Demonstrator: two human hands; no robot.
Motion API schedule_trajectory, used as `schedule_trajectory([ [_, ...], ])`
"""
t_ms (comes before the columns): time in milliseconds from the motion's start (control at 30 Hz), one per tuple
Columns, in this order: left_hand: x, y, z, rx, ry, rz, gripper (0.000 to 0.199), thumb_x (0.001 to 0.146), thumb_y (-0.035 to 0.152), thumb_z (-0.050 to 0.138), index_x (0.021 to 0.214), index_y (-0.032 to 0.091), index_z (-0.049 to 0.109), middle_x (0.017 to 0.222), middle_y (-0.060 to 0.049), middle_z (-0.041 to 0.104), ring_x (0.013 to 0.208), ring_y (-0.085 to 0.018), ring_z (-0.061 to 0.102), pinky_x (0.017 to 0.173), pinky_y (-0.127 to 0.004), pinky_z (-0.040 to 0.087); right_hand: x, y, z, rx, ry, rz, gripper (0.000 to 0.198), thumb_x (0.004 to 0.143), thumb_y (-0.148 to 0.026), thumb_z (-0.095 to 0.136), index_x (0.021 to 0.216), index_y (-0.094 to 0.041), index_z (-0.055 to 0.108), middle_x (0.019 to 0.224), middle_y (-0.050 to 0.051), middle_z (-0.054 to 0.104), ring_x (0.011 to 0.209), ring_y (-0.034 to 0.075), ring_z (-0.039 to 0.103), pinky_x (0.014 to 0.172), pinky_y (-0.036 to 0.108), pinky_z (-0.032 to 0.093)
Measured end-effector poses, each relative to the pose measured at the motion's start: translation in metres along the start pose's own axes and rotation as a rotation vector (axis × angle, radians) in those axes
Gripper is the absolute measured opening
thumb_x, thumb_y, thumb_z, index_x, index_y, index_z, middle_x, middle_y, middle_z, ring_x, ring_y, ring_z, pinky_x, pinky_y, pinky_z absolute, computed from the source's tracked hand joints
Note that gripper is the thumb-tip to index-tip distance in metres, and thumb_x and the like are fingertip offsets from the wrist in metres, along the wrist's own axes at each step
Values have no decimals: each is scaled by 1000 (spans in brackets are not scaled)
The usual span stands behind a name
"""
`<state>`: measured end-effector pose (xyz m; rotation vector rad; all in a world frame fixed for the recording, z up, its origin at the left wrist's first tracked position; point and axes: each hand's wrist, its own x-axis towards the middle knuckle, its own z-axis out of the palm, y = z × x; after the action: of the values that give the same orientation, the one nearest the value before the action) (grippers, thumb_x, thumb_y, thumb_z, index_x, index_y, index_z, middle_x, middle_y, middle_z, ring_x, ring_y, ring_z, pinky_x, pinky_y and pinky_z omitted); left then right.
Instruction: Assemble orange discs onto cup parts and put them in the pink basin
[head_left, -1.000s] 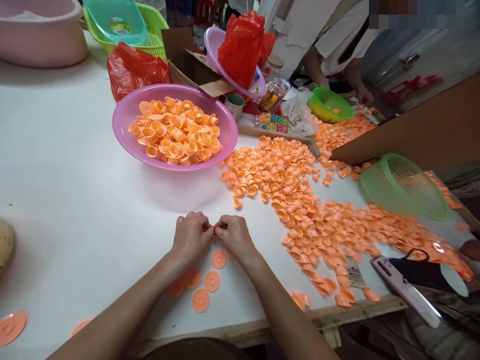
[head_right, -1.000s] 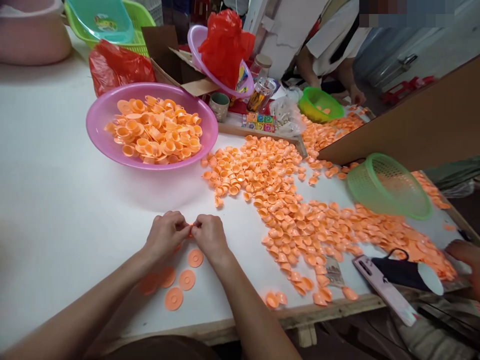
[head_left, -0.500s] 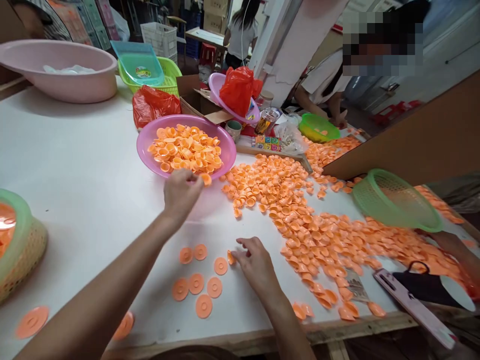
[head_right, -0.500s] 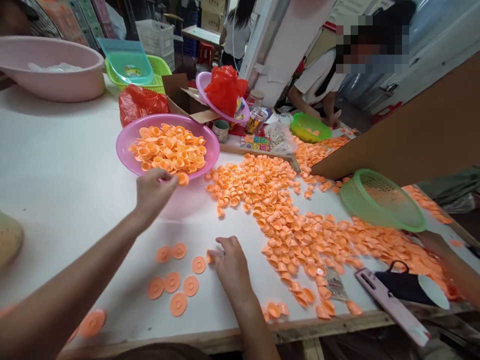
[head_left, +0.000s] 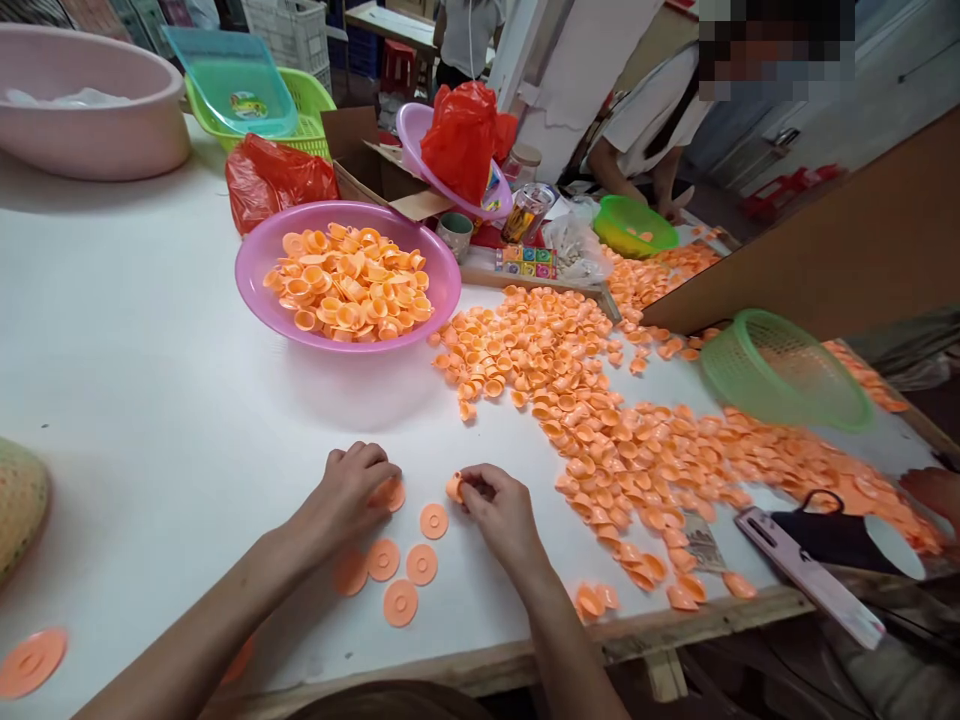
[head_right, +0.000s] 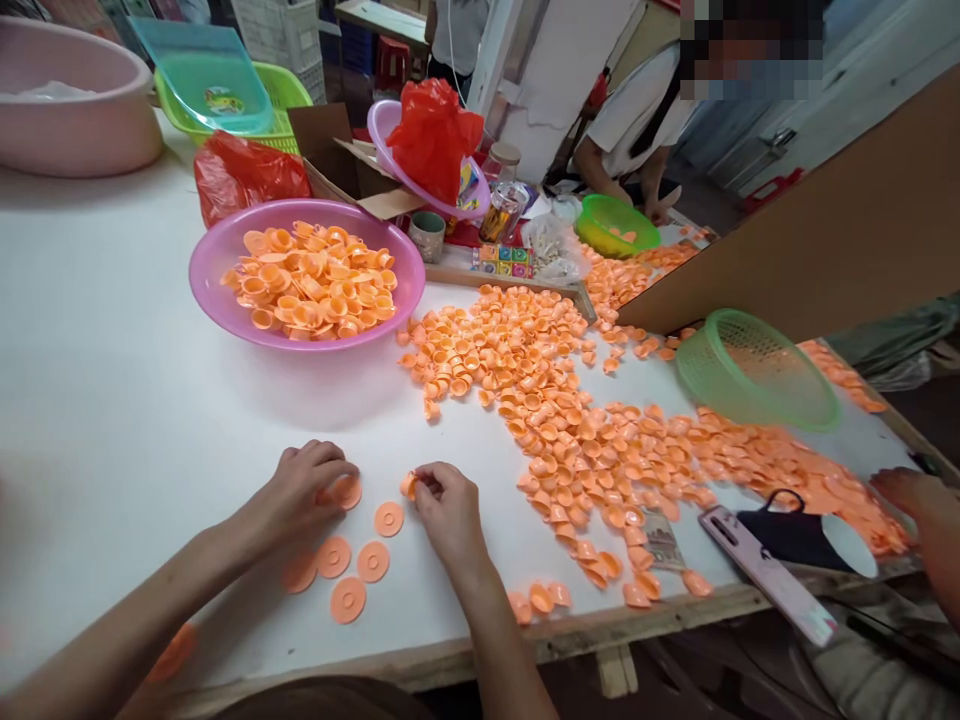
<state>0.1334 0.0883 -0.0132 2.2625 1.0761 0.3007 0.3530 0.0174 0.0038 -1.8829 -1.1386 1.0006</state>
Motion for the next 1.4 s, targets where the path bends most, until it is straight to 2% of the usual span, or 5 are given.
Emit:
schedule_trajectory([
  [467,20,-3,19,-150,150,-12,11,88,30,60,86,24,69,87,-4,58,86,-20,52,83,-40,39,27,-23,56,-258,-42,-153,16,78,-14,53,63,-21,53,61,-1,60,57,14,54,57,24,40],
  [667,26,7,-2,-536,65,-226,16,77,21,60,90,22,69,89,-3,64,81,-18,60,72,-31,48,30,-32,54,-390,-89,-183,20,77,-10,51,63,-22,45,60,-1,56,56,14,49,54,23,34],
  [1133,34,19,0,-290,148,-426,16,73,20,56,56,21,58,60,2,63,56,-14,54,51,-25,34,51,-30,32,-280,-136,-212,17,83,-20,57,66,-21,62,65,1,64,64,17,59,63,26,42],
  [1267,72,21,-45,-275,424,-318,18,80,22,53,70,21,67,68,2,67,66,-14,61,62,-25,43,84,-25,6,-359,306,-194,15,79,-30,62,88,-18,65,90,8,67,75,21,60,72,33,46],
  [1400,113,22,-96,-229,774,-203,27,80,26,60,104,18,71,82,-1,70,70,-14,62,70,-26,48,89,-16,-5,-343,274,-160,9,74,-20,57,79,-18,64,86,9,67,80,22,62,77,34,47],
])
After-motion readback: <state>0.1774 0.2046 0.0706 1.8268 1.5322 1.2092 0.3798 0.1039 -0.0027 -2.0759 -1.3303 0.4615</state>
